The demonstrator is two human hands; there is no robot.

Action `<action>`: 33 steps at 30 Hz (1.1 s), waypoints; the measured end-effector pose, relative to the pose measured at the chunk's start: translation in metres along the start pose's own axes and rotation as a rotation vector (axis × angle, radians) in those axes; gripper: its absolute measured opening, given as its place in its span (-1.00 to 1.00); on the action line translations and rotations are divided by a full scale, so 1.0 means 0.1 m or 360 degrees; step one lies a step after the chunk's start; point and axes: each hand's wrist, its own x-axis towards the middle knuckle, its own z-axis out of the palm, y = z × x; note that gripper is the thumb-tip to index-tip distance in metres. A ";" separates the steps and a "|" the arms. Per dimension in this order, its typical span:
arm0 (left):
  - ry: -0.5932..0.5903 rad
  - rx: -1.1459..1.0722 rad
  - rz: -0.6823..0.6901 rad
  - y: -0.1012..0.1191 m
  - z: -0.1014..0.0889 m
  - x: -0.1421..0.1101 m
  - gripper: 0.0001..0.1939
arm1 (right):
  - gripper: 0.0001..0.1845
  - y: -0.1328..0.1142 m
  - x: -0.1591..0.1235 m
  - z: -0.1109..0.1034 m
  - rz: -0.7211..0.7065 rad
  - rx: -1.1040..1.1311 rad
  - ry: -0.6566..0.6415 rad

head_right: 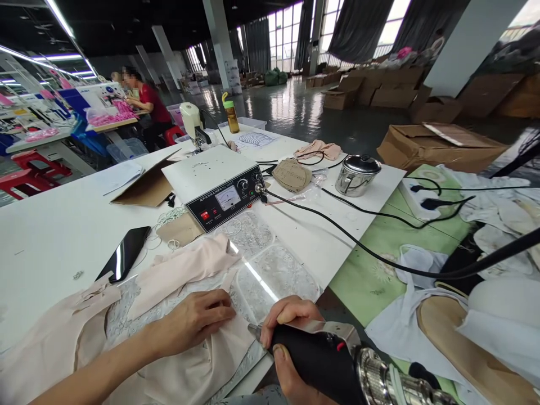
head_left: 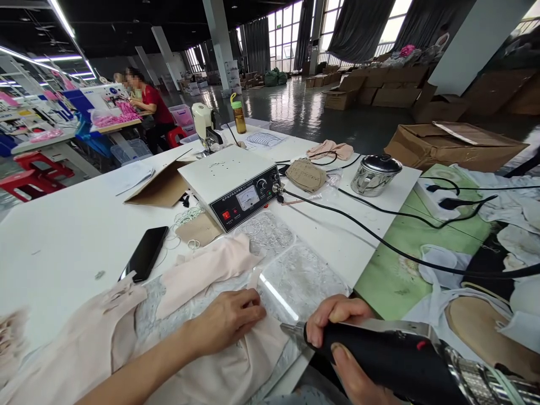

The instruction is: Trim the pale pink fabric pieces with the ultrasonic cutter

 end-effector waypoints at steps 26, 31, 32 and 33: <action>-0.0161 -0.0080 0.0017 0.08 -0.13 -0.05 -0.80 | -0.92 -0.05 -0.02 -0.03 0.0037 -0.0131 -0.0037; -0.0160 -0.0047 0.0014 0.08 -0.11 -0.04 -0.82 | -0.95 -0.07 -0.01 -0.02 0.0060 -0.0049 -0.0039; -0.0156 -0.0043 0.0020 0.08 -0.11 -0.04 -0.83 | -0.94 -0.06 -0.01 -0.02 0.0075 -0.0031 -0.0043; -0.0151 -0.0038 0.0026 0.09 -0.11 -0.04 -0.84 | -0.94 -0.06 -0.02 -0.01 0.0091 -0.0015 -0.0049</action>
